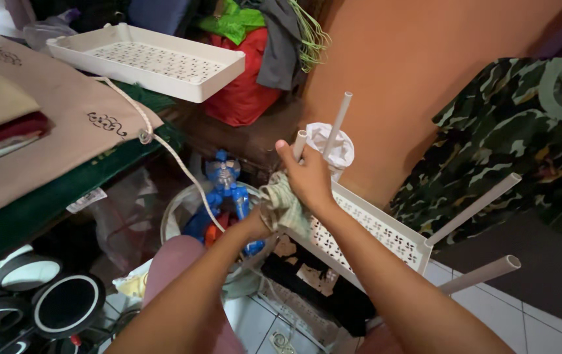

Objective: The person wipes a white perforated plastic tray with a cloth, then inserts four white cylindrical legs into the tray's corner holes. The person stacks the assembled tray onto a similar tray below, forming a two-tier rack.

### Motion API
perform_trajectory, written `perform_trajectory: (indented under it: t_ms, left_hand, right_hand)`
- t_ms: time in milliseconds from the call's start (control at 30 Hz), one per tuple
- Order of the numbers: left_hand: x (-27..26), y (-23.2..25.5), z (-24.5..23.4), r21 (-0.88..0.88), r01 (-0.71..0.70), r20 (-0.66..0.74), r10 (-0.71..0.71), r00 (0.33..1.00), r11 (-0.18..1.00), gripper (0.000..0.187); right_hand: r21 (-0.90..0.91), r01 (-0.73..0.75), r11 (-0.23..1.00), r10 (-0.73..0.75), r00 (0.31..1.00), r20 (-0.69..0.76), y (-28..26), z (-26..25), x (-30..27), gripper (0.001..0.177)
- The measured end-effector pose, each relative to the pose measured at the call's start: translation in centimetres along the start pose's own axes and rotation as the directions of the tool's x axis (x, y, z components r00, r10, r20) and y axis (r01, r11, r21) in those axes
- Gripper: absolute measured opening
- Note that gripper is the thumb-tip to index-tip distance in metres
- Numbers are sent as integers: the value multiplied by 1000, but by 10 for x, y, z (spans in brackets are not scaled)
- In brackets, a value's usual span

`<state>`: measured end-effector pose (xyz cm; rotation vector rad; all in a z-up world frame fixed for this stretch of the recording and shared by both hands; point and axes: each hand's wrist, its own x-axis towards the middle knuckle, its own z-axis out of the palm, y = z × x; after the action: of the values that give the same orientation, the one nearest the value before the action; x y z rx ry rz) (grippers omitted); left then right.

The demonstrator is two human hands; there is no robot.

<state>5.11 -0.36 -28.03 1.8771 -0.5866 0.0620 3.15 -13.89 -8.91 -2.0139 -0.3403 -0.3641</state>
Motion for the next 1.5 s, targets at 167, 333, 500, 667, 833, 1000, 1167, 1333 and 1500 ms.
perform_trajectory:
  t_ms: [167, 333, 500, 667, 833, 1000, 1167, 1333, 1500]
  left_hand:
    - [-13, 25, -3, 133, -164, -166, 185, 969, 977, 32]
    - [-15, 50, -5, 364, -135, -221, 226, 949, 922, 25]
    - [-20, 69, -10, 317, -73, -201, 143, 969, 946, 19]
    - [-23, 76, -11, 325, -45, -223, 123, 967, 945, 23]
    - [-23, 32, 4, -38, -44, -282, 32, 959, 998, 55]
    - [-25, -20, 25, 11, 320, -123, -317, 940, 947, 63]
    - [-27, -20, 25, -318, 385, 10, -403, 915, 866, 65]
    - [-22, 0, 18, -379, 461, 87, -465, 881, 802, 64]
    - [-24, 11, 12, -165, 483, 62, -479, 875, 860, 66]
  right_hand:
    - [-15, 62, 998, -62, 998, 21, -9, -3, -5, 49]
    - [54, 150, 987, -158, 963, 216, 23, -40, 7, 41]
    - [-172, -21, 985, 26, 999, 28, 74, -67, 1, 30]
    - [-259, 0, 966, 84, 946, 314, 96, -58, -12, 58]
    - [357, 10, 934, -126, 945, 301, 80, 11, -26, 49]
    - [341, -209, 916, 218, 976, 12, 74, 62, -19, 47]
    - [350, 4, 937, 103, 952, -288, 84, 88, -9, 46]
    - [646, -270, 714, 178, 962, 206, 88, 68, 8, 13]
    - [581, -394, 712, -8, 822, 569, 89, 40, 16, 13]
